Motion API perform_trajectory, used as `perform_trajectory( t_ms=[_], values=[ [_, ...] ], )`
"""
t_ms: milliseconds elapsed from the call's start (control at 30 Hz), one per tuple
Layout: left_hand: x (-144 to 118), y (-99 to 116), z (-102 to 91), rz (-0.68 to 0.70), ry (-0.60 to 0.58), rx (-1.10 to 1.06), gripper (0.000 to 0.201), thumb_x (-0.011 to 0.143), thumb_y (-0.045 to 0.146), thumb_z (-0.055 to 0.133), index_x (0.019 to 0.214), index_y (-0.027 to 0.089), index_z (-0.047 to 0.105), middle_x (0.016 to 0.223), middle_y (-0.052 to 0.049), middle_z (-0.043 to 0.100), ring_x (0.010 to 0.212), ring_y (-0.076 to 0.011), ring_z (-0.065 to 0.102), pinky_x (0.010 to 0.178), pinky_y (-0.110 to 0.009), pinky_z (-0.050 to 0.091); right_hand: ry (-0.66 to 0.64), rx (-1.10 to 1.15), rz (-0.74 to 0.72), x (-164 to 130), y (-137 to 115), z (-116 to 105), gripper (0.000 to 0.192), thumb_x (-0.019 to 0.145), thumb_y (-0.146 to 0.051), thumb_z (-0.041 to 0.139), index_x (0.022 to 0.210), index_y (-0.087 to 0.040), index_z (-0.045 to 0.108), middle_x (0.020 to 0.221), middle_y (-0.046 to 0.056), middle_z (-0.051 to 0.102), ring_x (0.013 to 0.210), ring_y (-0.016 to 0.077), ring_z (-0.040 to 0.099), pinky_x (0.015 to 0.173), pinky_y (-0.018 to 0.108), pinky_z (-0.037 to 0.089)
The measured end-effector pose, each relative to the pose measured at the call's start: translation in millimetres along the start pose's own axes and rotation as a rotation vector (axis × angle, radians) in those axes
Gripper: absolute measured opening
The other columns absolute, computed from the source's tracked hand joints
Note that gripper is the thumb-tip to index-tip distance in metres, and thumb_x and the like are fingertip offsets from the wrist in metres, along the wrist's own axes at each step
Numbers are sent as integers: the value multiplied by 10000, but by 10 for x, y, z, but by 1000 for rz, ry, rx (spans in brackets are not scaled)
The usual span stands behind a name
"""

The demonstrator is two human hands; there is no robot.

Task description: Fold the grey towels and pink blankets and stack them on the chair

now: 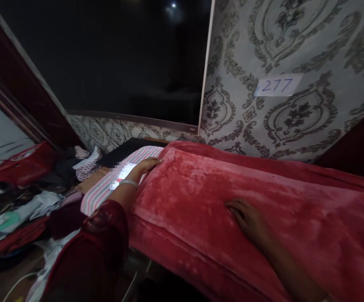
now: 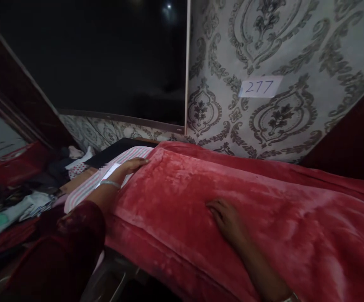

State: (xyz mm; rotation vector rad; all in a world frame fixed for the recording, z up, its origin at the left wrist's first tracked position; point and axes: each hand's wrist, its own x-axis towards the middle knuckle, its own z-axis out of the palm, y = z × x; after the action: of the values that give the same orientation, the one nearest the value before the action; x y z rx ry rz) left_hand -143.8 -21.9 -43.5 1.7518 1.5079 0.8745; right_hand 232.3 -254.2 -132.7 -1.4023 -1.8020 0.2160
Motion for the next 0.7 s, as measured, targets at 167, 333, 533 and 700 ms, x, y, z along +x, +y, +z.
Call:
perform_trajectory(
  t_ms=[167,333,533,700],
  values=[
    [-594,-121,-268,-73,-58,-21,485,848,488,718,1185,145,656,1193,-94,682,1048,-269,667,905,-407,561,-41,-15,45,116,55,-41,345,942,-399,464,913,-214,754,915,91,743,849,224,697,783,363,562],
    [-1179,-243,-396,-113,-253,-88,641,707,674,693,1114,179,705,1118,-95,758,1033,-318,702,824,-335,575,-77,-169,56,903,20,-37,326,900,-336,476,1018,-220,757,1039,84,759,937,236,703,853,371,548],
    [-1413,-293,-381,-17,-135,-27,597,713,628,587,1078,173,715,1138,-98,755,1042,-319,705,914,-374,555,-230,-302,125,2063,-83,524,485,870,-255,557,1338,-152,633,1382,145,621,1287,279,558,1120,430,394],
    [-1427,-408,-308,-14,-34,25,567,734,585,552,1085,169,711,1099,-101,763,1015,-314,711,907,-375,549,-289,-247,228,2566,-46,1015,551,872,-278,597,1406,-146,576,1438,160,574,1332,287,528,1123,420,386]
  ],
)
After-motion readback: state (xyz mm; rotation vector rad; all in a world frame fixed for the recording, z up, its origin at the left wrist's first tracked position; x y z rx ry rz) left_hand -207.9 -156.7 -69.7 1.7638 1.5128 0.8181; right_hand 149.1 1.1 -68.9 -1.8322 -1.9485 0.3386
